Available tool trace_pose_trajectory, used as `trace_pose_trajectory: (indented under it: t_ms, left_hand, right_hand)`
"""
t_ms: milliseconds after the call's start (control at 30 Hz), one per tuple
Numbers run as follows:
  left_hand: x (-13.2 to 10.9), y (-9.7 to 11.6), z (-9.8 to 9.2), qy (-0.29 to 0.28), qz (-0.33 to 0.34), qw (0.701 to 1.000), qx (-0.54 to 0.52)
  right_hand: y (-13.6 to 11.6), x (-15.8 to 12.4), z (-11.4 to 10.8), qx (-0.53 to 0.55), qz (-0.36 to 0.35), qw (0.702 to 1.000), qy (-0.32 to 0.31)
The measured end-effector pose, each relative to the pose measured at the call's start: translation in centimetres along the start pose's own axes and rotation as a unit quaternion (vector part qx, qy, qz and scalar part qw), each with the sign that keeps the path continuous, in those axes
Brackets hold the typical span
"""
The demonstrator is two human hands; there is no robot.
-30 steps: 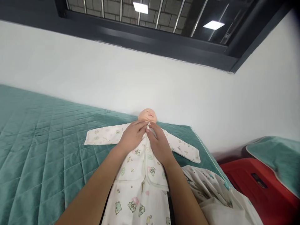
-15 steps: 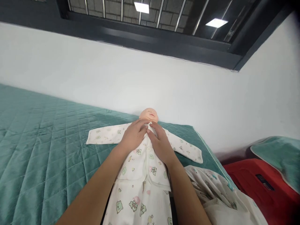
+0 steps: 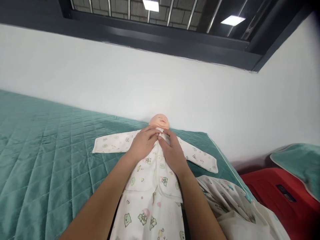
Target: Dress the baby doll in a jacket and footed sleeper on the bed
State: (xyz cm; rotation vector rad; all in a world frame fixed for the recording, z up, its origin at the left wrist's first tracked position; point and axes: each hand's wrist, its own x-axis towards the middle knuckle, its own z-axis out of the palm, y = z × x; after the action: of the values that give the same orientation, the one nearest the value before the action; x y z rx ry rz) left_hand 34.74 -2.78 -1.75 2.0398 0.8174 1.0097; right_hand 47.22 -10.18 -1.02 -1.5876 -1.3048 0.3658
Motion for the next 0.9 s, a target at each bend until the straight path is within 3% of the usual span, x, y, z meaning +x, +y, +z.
trace_pose_trajectory:
  t_ms: [233, 467, 667, 900]
  left_hand:
    - [-0.1, 0.0, 0.2, 0.030, -0.009, 0.999, 0.013]
    - [-0.2, -0.2, 0.1, -0.011, 0.022, 0.999, 0.047]
    - [-0.4, 0.0, 0.0, -0.011, 0.048, 0.994, 0.096]
    - [-0.4, -0.1, -0.2, -0.023, 0.137, 0.987, 0.085]
  right_hand:
    - [0.6, -1.2, -0.1, 0.018, 0.010, 1.000, 0.014]
    - [1.2, -3.7, -0.8, 0.027, -0.003, 1.000, -0.014]
    - [1.6, -5.1, -1.2, 0.029, -0.011, 0.999, -0.020]
    - [2.2, -4.6, -1.1, 0.024, -0.010, 0.999, -0.019]
